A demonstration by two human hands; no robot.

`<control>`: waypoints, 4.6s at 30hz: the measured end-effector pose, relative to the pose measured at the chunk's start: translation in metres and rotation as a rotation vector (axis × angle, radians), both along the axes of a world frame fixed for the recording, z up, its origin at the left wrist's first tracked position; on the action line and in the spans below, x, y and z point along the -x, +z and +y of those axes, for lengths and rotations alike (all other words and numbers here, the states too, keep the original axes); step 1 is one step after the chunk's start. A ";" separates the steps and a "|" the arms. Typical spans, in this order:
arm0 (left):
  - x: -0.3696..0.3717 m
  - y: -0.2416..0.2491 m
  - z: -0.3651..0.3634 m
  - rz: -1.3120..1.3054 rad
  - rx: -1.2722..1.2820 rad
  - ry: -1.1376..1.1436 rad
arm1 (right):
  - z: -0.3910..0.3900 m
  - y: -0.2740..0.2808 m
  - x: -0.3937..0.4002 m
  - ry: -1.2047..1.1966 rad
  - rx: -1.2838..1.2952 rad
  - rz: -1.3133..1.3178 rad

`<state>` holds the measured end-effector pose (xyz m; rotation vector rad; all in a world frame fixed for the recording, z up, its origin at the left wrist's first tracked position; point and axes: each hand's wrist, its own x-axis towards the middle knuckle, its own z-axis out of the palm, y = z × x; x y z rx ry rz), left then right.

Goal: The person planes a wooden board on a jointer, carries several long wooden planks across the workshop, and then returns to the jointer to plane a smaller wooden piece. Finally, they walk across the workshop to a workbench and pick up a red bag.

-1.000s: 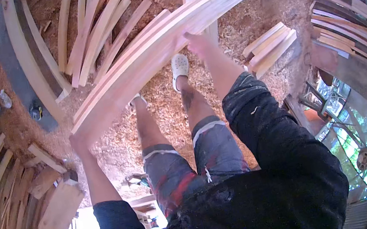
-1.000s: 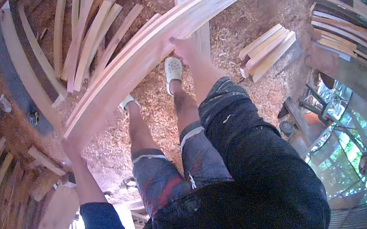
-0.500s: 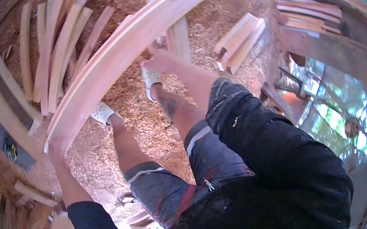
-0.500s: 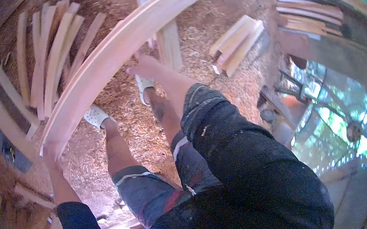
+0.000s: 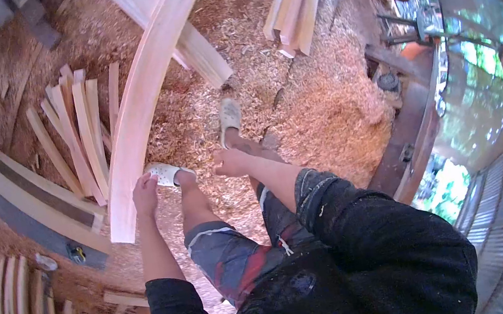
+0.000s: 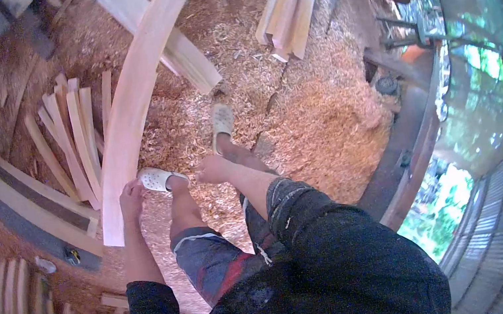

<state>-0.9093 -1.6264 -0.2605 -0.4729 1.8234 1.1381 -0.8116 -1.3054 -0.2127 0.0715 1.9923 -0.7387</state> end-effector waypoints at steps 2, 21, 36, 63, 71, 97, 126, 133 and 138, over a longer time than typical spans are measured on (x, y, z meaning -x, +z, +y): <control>0.004 0.011 0.025 0.219 0.129 -0.177 | 0.012 0.005 -0.014 -0.205 -0.031 -0.065; -0.076 0.139 0.429 -0.059 0.341 -1.331 | 0.461 -0.024 -0.239 -0.946 -0.257 -0.047; 0.049 0.083 0.656 0.029 0.203 -1.513 | 0.543 -0.162 -0.084 -1.177 -0.289 -0.084; 0.064 0.087 0.640 0.247 0.219 -1.282 | 0.619 0.046 -0.031 -2.158 1.052 -0.145; 0.019 0.074 0.632 -0.471 -0.124 -0.196 | 0.404 0.286 -0.151 -2.144 1.360 -0.286; -0.362 0.337 0.500 -0.382 -0.422 -0.983 | -0.074 0.313 -0.496 -3.355 -0.292 0.605; -0.993 0.321 0.651 0.172 -0.493 -2.570 | -0.078 0.321 -0.957 -3.818 -0.396 0.471; -1.047 0.330 0.684 0.539 -0.639 -2.211 | 0.018 0.333 -1.078 -3.529 -0.464 0.026; -1.074 0.316 0.672 0.520 -0.852 -1.846 | 0.046 0.353 -1.094 -3.269 -0.556 0.866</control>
